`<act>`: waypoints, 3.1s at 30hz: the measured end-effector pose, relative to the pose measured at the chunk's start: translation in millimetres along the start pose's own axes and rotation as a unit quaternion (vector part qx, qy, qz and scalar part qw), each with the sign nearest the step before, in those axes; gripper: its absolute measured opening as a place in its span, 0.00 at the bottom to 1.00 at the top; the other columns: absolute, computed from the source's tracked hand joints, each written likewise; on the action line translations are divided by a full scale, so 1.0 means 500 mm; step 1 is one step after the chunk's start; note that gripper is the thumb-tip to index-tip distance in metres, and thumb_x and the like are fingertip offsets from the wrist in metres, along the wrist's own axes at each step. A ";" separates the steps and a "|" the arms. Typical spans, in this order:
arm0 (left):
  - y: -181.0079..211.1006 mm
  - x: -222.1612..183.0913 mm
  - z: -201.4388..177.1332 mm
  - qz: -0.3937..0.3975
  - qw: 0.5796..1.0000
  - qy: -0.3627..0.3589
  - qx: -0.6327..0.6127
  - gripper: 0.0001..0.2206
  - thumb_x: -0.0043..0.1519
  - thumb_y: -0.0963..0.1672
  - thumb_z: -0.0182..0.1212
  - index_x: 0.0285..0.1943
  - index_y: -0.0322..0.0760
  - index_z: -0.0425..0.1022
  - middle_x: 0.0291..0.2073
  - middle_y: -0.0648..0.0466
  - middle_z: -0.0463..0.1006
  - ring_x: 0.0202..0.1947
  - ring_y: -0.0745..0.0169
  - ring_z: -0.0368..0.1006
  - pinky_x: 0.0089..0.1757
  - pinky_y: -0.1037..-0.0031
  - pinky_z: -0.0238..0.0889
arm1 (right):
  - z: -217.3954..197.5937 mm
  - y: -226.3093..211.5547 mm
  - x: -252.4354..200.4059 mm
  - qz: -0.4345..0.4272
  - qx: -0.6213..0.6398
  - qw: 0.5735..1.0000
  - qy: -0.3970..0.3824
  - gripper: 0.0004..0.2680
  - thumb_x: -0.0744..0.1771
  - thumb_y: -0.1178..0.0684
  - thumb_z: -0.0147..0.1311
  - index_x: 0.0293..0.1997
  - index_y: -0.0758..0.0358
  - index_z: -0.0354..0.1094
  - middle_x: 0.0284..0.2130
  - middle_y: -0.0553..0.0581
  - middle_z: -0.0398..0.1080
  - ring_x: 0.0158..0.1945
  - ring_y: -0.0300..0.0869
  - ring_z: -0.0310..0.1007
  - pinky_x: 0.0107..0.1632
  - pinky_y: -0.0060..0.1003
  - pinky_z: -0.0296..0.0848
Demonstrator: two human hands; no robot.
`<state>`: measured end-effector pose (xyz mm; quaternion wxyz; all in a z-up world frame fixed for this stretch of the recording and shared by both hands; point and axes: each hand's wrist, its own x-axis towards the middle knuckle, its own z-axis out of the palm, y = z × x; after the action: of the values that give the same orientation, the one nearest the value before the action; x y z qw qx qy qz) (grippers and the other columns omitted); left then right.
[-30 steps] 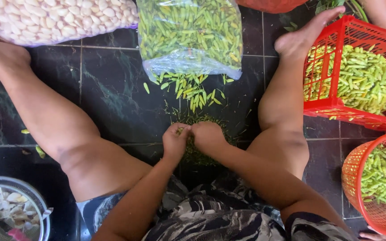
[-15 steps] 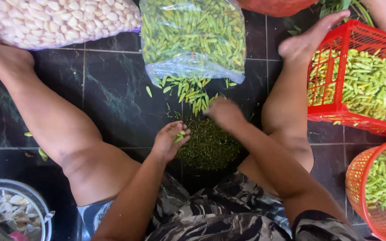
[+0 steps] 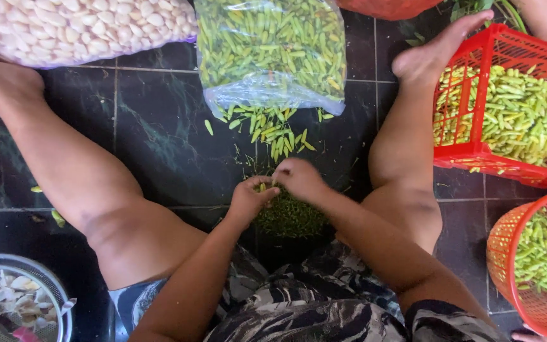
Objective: Removing stems from green chili peppers by hand while sitting on the floor.
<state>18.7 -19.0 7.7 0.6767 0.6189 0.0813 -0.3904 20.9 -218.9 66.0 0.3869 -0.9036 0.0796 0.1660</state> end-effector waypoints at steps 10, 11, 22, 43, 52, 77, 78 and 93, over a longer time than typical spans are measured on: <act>0.029 -0.025 0.015 0.021 0.999 -0.033 -0.029 0.13 0.65 0.41 0.67 0.57 0.28 0.78 0.39 0.43 0.79 0.34 0.57 0.78 0.37 0.62 0.81 | -0.045 0.088 0.033 0.129 0.015 0.991 -0.027 0.13 0.70 0.47 0.55 0.55 0.64 0.73 0.47 0.65 0.72 0.50 0.56 0.75 0.49 0.51 0.75; 0.044 -0.048 0.022 -0.003 0.997 -0.026 -0.074 0.17 0.66 0.41 0.64 0.63 0.27 0.75 0.39 0.45 0.78 0.35 0.60 0.77 0.39 0.66 0.81 | -0.051 0.100 0.038 0.063 -0.233 0.968 0.069 0.13 0.69 0.44 0.57 0.54 0.59 0.72 0.49 0.64 0.67 0.52 0.58 0.74 0.51 0.52 0.77; 0.009 -0.013 0.000 -0.052 0.991 -0.004 -0.123 0.17 0.69 0.46 0.63 0.61 0.29 0.73 0.43 0.47 0.76 0.39 0.60 0.75 0.41 0.65 0.79 | -0.028 -0.026 -0.044 -0.022 -0.097 0.994 -0.041 0.07 0.69 0.48 0.55 0.39 0.56 0.78 0.36 0.60 0.78 0.44 0.57 0.78 0.50 0.52 0.74; 0.035 -0.014 -0.005 0.074 0.934 0.077 -0.341 0.11 0.65 0.42 0.66 0.53 0.30 0.76 0.33 0.50 0.79 0.30 0.64 0.77 0.30 0.79 0.71 | 0.084 -0.006 0.076 0.143 0.443 0.885 -0.021 0.05 0.68 0.52 0.57 0.44 0.59 0.72 0.28 0.52 0.72 0.27 0.39 0.74 0.30 0.32 0.75; 0.043 -0.012 -0.023 0.040 0.936 0.047 -0.347 0.10 0.63 0.38 0.65 0.51 0.29 0.74 0.43 0.44 0.81 0.32 0.63 0.79 0.29 0.78 0.75 | -0.025 0.065 0.150 0.032 -0.052 0.990 0.123 0.14 0.72 0.50 0.53 0.62 0.70 0.66 0.51 0.71 0.69 0.45 0.57 0.78 0.42 0.52 0.82; 0.068 -0.048 -0.020 0.134 0.961 0.118 -0.211 0.08 0.62 0.40 0.67 0.47 0.29 0.78 0.29 0.47 0.81 0.24 0.64 0.76 0.25 0.78 0.75 | -0.042 -0.099 0.133 -0.156 -0.212 0.963 -0.056 0.11 0.69 0.55 0.56 0.58 0.55 0.73 0.48 0.60 0.73 0.50 0.55 0.75 0.45 0.50 0.78; 0.066 -0.050 -0.027 0.131 0.961 0.119 -0.212 0.08 0.62 0.40 0.67 0.47 0.29 0.78 0.29 0.47 0.81 0.24 0.64 0.76 0.25 0.78 0.75 | -0.052 -0.090 0.129 -0.155 -0.211 0.963 -0.058 0.11 0.69 0.55 0.56 0.58 0.55 0.73 0.48 0.60 0.73 0.50 0.55 0.75 0.45 0.50 0.78; 0.035 -0.019 -0.020 0.019 0.976 0.054 -0.209 0.10 0.62 0.42 0.69 0.48 0.31 0.78 0.31 0.50 0.80 0.29 0.57 0.81 0.30 0.66 0.82 | -0.117 0.018 0.102 -0.045 -0.041 0.998 -0.030 0.10 0.72 0.58 0.49 0.58 0.53 0.72 0.47 0.47 0.72 0.49 0.35 0.68 0.54 0.31 0.67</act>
<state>26.8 -7.1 24.5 0.7927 0.4856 0.1855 -0.3185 80.2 -268.1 79.2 0.3591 -0.9157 0.0206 0.1789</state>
